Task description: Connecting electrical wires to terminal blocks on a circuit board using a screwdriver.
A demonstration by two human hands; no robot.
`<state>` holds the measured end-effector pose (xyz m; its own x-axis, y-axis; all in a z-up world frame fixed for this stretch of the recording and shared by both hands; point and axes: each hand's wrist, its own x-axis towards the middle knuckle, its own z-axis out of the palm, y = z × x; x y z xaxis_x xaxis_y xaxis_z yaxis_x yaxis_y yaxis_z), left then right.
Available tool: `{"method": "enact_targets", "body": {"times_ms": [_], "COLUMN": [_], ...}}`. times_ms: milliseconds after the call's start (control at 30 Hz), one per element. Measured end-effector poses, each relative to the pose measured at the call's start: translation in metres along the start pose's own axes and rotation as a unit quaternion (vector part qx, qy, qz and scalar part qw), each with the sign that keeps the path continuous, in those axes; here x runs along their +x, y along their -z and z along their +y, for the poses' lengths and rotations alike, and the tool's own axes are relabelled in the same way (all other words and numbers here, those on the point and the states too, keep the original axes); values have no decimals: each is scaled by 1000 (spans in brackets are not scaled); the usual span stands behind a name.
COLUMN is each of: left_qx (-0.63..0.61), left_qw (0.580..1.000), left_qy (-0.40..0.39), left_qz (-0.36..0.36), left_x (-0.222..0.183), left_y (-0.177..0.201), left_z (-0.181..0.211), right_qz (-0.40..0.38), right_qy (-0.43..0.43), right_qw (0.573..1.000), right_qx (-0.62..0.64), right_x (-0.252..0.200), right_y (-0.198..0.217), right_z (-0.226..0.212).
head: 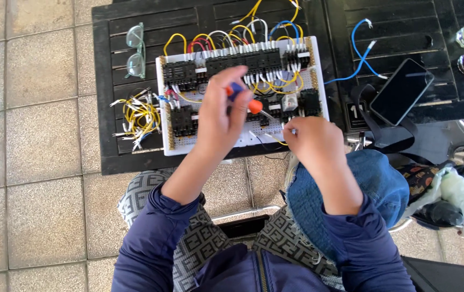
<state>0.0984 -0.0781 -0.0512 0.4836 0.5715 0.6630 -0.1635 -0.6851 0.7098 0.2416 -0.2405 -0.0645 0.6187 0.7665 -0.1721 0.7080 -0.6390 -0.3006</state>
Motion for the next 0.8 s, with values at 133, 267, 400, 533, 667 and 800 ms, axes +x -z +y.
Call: {"method": "enact_targets", "body": {"times_ms": [133, 267, 400, 533, 667, 800], "left_qx": [25, 138, 92, 242, 223, 328], "left_qw": [997, 975, 954, 892, 930, 920], "left_qy": [-35, -142, -188, -219, -172, -168], "left_qz": [-61, -98, -215, -311, -235, -132], "left_x": [5, 5, 24, 33, 32, 27], "left_y": [-21, -39, -33, -27, -38, -41], "left_z": [17, 14, 35, 56, 55, 50], "right_qz": [-17, -19, -93, -93, -28, -29], "right_qy": [-15, 22, -22, -43, -26, -16], "right_qw": [1000, 999, 995, 994, 999, 999], "right_qx": [-13, 35, 29, 25, -6, -5], "right_x": [-5, -20, -19, -2, 5, 4], "right_y": [-5, -17, -5, -24, -39, -35], "right_z": [2, 10, 0, 3, 8, 3]}}
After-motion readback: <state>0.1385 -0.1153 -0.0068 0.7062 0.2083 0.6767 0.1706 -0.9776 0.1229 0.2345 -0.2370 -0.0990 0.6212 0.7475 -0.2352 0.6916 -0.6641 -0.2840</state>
